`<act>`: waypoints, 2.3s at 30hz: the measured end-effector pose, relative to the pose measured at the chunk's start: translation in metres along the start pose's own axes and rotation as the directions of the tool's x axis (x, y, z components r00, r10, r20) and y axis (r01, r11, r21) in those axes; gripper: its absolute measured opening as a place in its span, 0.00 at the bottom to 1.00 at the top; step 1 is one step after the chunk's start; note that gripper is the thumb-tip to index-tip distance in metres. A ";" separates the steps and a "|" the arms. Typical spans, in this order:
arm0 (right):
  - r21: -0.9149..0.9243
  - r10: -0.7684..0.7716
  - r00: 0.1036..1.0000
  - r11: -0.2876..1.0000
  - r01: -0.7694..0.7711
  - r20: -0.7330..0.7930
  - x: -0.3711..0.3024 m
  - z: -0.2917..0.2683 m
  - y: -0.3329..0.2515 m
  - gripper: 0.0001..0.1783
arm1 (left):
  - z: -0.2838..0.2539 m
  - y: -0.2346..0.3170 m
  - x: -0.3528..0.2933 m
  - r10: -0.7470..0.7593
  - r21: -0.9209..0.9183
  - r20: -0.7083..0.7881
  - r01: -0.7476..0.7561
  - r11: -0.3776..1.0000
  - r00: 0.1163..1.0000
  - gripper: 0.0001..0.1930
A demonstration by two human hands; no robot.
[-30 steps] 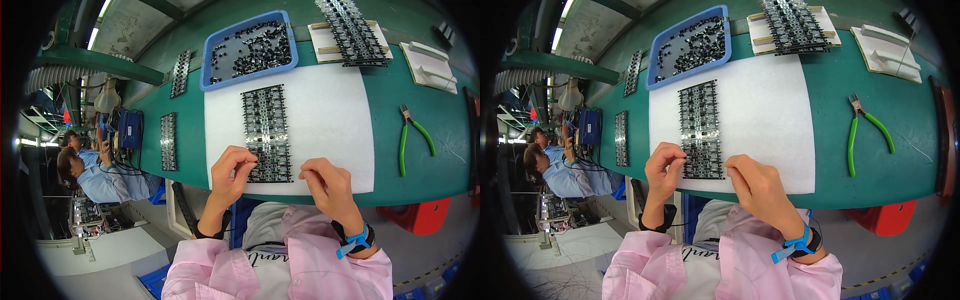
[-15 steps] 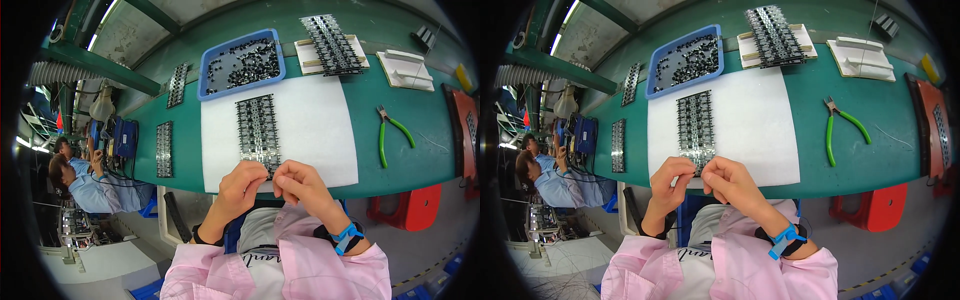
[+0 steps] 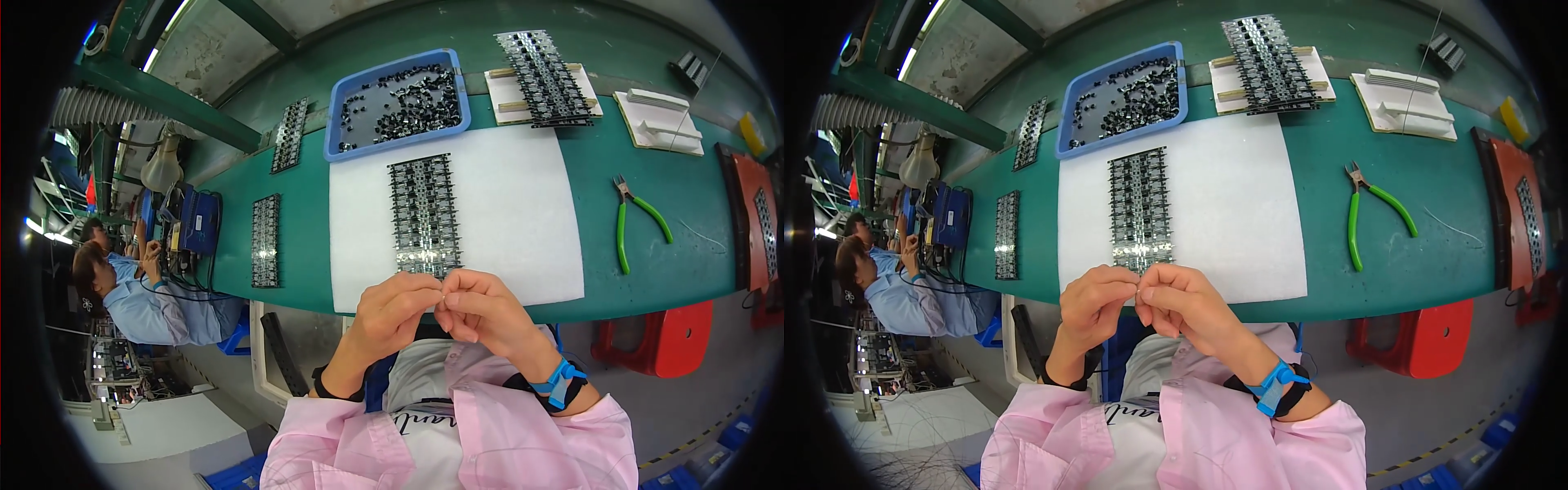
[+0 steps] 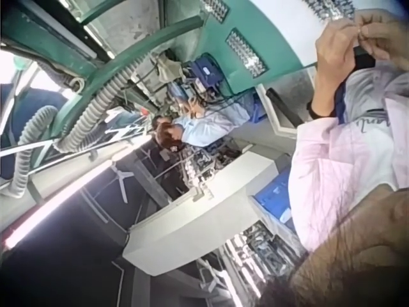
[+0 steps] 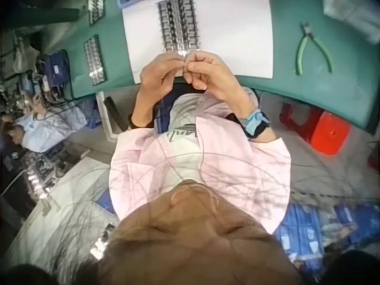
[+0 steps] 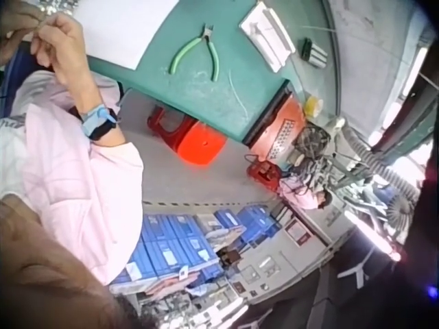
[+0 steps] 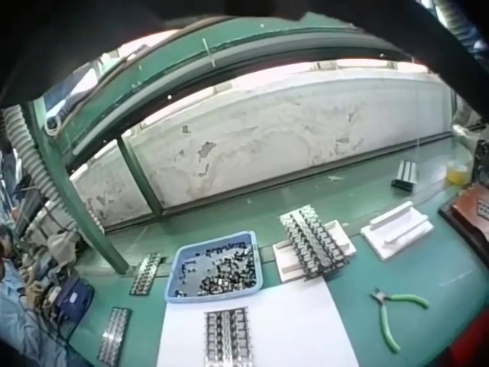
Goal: The person is manually inserting small components into rows on a circuit board and using pliers to adjust them.
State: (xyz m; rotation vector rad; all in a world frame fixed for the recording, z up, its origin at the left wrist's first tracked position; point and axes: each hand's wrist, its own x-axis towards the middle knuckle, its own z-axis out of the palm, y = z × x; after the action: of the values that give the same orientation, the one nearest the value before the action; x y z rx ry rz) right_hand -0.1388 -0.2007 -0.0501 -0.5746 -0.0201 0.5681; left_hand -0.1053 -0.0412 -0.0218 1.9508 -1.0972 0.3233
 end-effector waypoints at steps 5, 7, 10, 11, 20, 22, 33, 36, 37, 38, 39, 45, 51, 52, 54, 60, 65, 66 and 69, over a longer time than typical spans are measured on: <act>0.060 0.029 0.999 0.998 -0.031 0.032 0.001 -0.001 0.001 0.04 | -0.001 -0.001 0.000 0.027 -0.030 0.003 -0.027 0.999 1.000 0.16; 0.082 0.036 0.998 0.996 -0.040 0.048 0.001 -0.001 0.001 0.03 | -0.002 -0.001 0.000 0.032 -0.027 0.006 -0.031 0.999 0.999 0.16; 0.129 0.042 0.997 0.990 -0.049 0.062 0.001 -0.001 0.001 0.03 | -0.002 0.000 -0.001 0.042 -0.020 0.012 -0.042 0.999 0.999 0.16; 0.152 0.044 0.997 0.987 -0.054 0.070 0.001 0.000 0.001 0.04 | -0.002 0.001 -0.001 0.046 -0.016 0.015 -0.046 0.999 0.999 0.16; 0.164 0.035 0.997 0.985 -0.046 0.068 -0.001 -0.001 0.002 0.03 | -0.001 0.002 -0.002 0.048 -0.001 0.021 -0.048 0.999 0.999 0.15; 0.163 0.037 0.996 0.985 -0.049 0.077 -0.001 -0.001 0.002 0.04 | -0.001 0.003 -0.002 0.045 -0.001 0.020 -0.045 0.999 0.999 0.15; -0.343 -0.368 0.876 0.903 0.257 -0.312 -0.011 -0.006 -0.016 0.07 | -0.011 -0.013 0.003 -0.450 0.144 -0.014 0.447 0.883 0.893 0.07; -0.367 -0.410 0.847 0.886 0.282 -0.339 -0.012 -0.011 -0.022 0.09 | -0.005 -0.020 0.000 -0.451 0.180 -0.008 0.445 0.878 0.893 0.06; -0.340 -0.397 0.842 0.899 0.277 -0.364 -0.012 -0.011 -0.024 0.09 | -0.002 -0.021 -0.001 -0.448 0.194 -0.001 0.440 0.877 0.894 0.06; -0.312 -0.383 0.838 0.911 0.271 -0.389 -0.012 -0.011 -0.026 0.10 | -0.002 -0.023 -0.001 -0.453 0.193 -0.001 0.445 0.875 0.891 0.06; -0.283 -0.366 0.834 0.922 0.265 -0.413 -0.012 -0.011 -0.027 0.10 | -0.001 -0.024 -0.001 -0.451 0.202 0.005 0.441 0.875 0.893 0.06; -0.453 -0.385 0.870 0.864 0.221 -0.309 -0.011 -0.016 -0.029 0.10 | 0.001 -0.027 0.000 -0.433 0.229 0.022 0.417 0.880 0.901 0.05; -0.693 -0.399 0.899 0.700 0.172 -0.180 -0.010 -0.018 -0.031 0.11 | 0.000 -0.027 0.001 -0.445 0.259 0.033 0.422 0.869 0.895 0.06; -0.691 -0.395 0.900 0.703 0.170 -0.181 -0.010 -0.018 -0.030 0.11 | 0.000 -0.027 0.001 -0.443 0.266 0.039 0.418 0.869 0.896 0.06; -0.707 -0.446 0.879 0.677 0.206 -0.170 -0.009 -0.018 -0.029 0.11 | 0.001 -0.026 0.003 -0.444 0.272 0.046 0.416 0.868 0.895 0.06; -0.609 -0.353 0.889 0.785 0.112 -0.292 -0.010 -0.020 -0.035 0.12 | 0.000 -0.020 0.009 -0.414 0.365 0.078 0.360 0.858 0.907 0.06; -0.387 -0.294 0.877 0.912 0.137 -0.381 -0.011 -0.018 -0.041 0.13 | -0.005 -0.021 0.004 -0.428 0.254 0.055 0.402 0.880 0.902 0.07; -0.423 -0.291 0.880 0.899 0.116 -0.376 -0.011 -0.017 -0.042 0.13 | -0.006 -0.022 0.003 -0.425 0.248 0.050 0.401 0.882 0.904 0.07; -0.512 -0.294 0.885 0.856 0.074 -0.362 -0.011 -0.013 -0.042 0.13 | -0.010 -0.025 -0.003 -0.382 0.221 -0.074 0.389 0.894 0.921 0.07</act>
State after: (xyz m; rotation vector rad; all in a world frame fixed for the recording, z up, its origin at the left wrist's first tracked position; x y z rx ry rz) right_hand -0.1244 -0.2422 -0.0374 -1.1740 0.2043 0.2242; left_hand -0.0859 -0.0253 -0.0310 2.3102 -0.6492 0.2681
